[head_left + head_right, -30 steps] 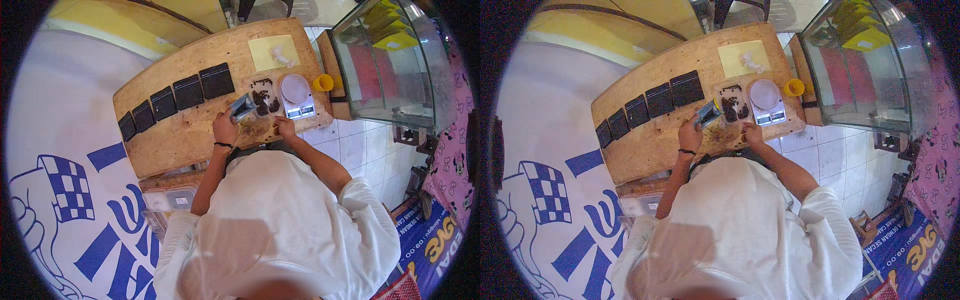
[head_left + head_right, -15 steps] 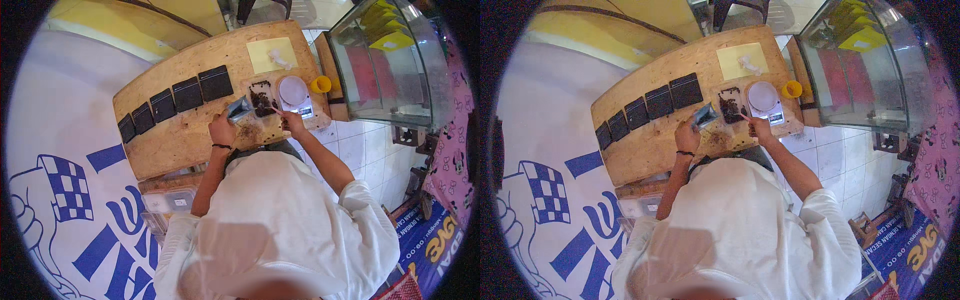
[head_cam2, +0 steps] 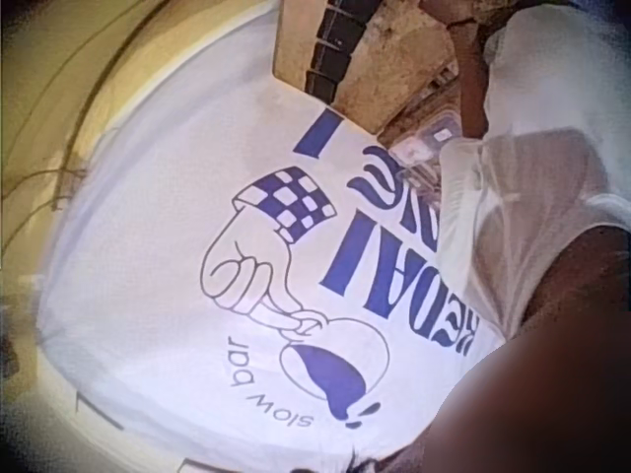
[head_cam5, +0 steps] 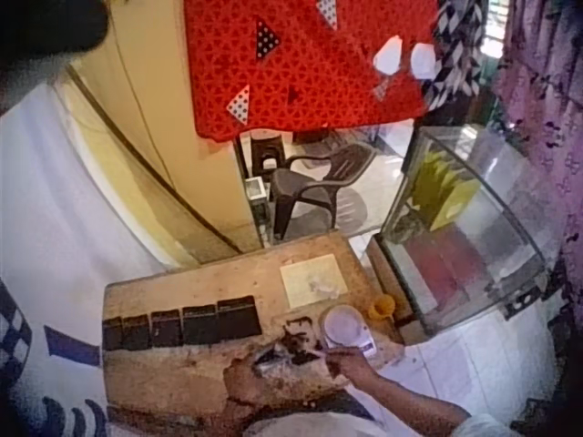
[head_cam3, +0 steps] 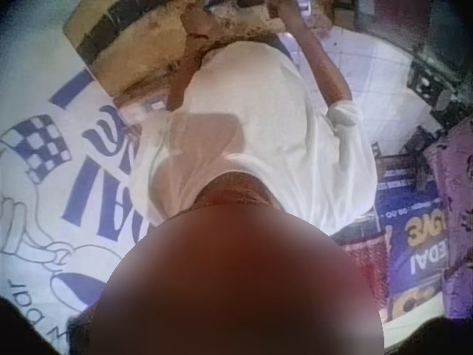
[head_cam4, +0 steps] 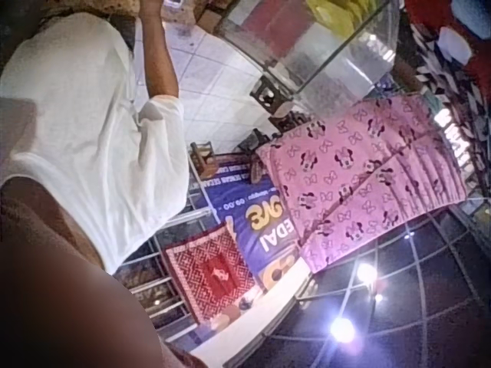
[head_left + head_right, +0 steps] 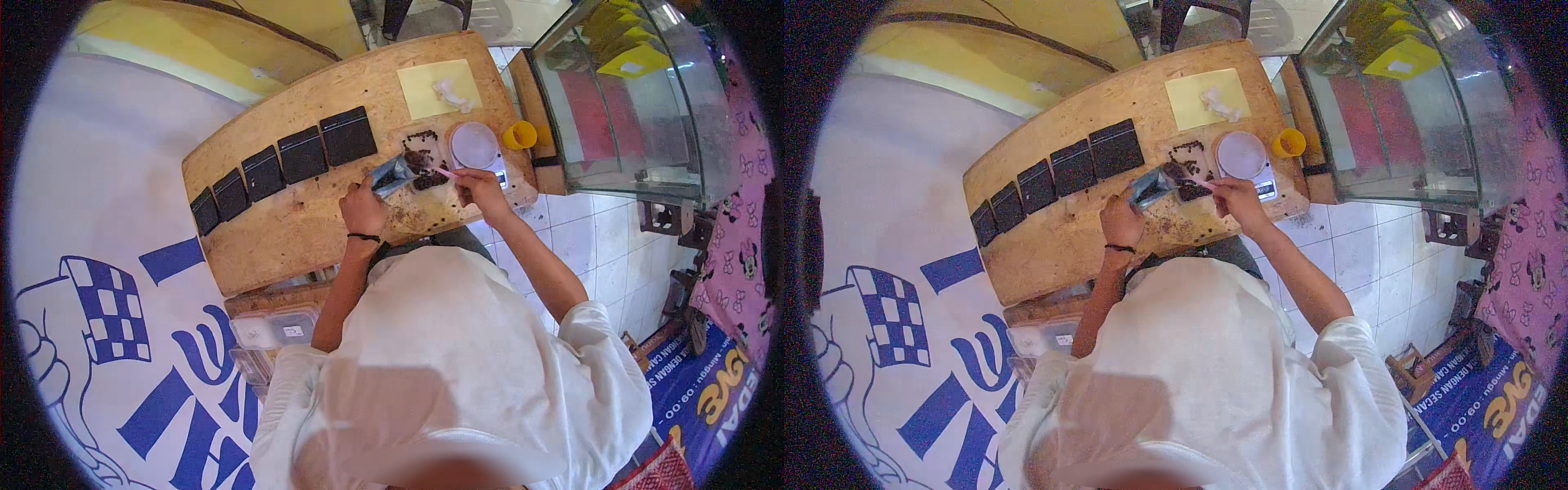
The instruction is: Weighing dark powder (likely coffee grounds) and placing it into small yellow bags for display.
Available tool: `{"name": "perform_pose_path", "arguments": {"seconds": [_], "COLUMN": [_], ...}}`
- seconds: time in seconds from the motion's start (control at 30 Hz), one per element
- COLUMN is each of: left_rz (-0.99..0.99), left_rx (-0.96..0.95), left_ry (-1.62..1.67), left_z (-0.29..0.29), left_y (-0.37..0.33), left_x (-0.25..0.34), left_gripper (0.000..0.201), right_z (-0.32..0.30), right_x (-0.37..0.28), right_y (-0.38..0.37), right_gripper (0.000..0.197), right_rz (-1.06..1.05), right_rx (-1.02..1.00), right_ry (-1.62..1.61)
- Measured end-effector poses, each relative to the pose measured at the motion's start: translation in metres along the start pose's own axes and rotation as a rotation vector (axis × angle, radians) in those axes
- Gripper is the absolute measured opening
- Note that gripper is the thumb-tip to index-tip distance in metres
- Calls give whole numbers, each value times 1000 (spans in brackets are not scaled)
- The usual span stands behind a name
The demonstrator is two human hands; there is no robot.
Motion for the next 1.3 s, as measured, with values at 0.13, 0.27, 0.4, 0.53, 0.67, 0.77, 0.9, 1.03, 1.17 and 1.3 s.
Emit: {"name": "perform_pose_path", "arguments": {"seconds": [0.13,0.27,0.4,0.53,0.67,0.77,0.9,1.03,1.17,1.3], "left_rz": [18,48,-17,-53,-61,-37,-3,18,16,25], "left_rx": [15,53,12,33,32,31,11,-21,-17,8], "left_ry": [33,58,44,41,22,27,32,35,69,54], "left_z": [0,0,-4,-5,3,7,16,25,26,22], "left_y": [1,4,7,10,12,12,14,17,20,18], "left_x": [0,-4,-8,-19,-26,-21,-18,-15,-13,-13], "left_gripper": [43,43,43,42,42,42,40,41,40,42], "right_z": [31,75,71,35,6,-3,3,10,-3,-15], "right_x": [-1,-31,-38,-50,-32,-2,18,51,72,32], "right_y": [-4,18,14,-2,-39,-67,-70,-55,-24,1], "right_gripper": [19,19,20,19,20,26,35,44,42,35], "right_rz": [-203,-723,-749,-806,-849,-962,-843,-857,-698,-803], "right_rx": [-180,-215,-222,-28,105,49,-41,-191,-265,-92], "right_ry": [375,1067,926,859,1043,1021,908,1138,1157,967]}}
Point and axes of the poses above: each hand's wrist, its own y-axis away from the middle knuckle, its own z-axis out of the palm, x = y × z, the point moved 7 cm from there along -y, towards the middle knuckle, and after that the axes turned 8 degrees about -z, right-handed, at the moved point
